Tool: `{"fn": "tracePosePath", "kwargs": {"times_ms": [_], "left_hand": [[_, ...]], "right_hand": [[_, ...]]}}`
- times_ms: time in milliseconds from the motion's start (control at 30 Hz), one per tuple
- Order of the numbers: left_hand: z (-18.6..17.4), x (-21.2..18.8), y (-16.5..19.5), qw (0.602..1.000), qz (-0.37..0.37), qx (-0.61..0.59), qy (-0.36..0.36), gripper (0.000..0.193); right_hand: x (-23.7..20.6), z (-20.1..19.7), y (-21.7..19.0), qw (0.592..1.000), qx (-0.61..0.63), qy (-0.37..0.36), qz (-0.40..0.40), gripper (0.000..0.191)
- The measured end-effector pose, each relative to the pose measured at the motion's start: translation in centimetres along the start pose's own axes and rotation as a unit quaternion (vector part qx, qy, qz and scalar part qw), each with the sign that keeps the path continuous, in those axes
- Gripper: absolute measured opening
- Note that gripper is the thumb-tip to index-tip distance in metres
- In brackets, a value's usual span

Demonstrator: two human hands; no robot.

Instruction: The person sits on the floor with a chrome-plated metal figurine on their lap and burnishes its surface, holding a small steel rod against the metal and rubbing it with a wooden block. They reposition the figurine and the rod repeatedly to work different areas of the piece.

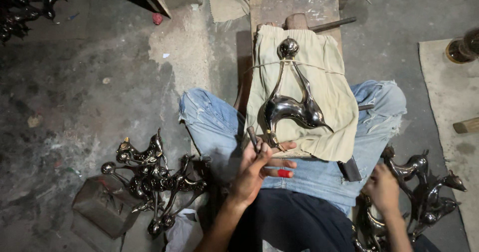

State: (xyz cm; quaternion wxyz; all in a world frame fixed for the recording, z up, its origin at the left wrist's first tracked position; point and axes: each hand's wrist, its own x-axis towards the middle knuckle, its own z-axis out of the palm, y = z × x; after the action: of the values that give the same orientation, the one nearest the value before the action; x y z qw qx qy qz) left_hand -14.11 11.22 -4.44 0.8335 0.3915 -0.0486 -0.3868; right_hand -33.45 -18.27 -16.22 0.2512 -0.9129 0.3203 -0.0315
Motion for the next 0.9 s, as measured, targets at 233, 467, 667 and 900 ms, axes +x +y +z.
{"fn": "tracePosePath", "kwargs": {"times_ms": [233, 467, 667, 900], "left_hand": [[-0.7, 1.1, -0.7, 0.998, 0.014, 0.067, 0.009, 0.022], [-0.7, 1.7, -2.4, 0.988, 0.071, 0.133, 0.023, 0.032], [-2.3, 2.1, 1.4, 0.936, 0.13, 0.321, 0.055, 0.025], [-0.6, 4.0, 4.6, 0.936, 0.147, 0.308, 0.09, 0.023]], "right_hand": [[-0.7, 1.5, -2.9, 0.999, 0.022, 0.026, 0.037, 0.038], [1.5, 1.8, -2.7, 0.995, 0.086, 0.021, 0.045, 0.036], [1.8, 1.9, -1.9, 0.998, 0.048, 0.032, -0.017, 0.041], [0.2, 0.3, 0.3, 0.969, 0.065, 0.224, 0.08, 0.021]]}}
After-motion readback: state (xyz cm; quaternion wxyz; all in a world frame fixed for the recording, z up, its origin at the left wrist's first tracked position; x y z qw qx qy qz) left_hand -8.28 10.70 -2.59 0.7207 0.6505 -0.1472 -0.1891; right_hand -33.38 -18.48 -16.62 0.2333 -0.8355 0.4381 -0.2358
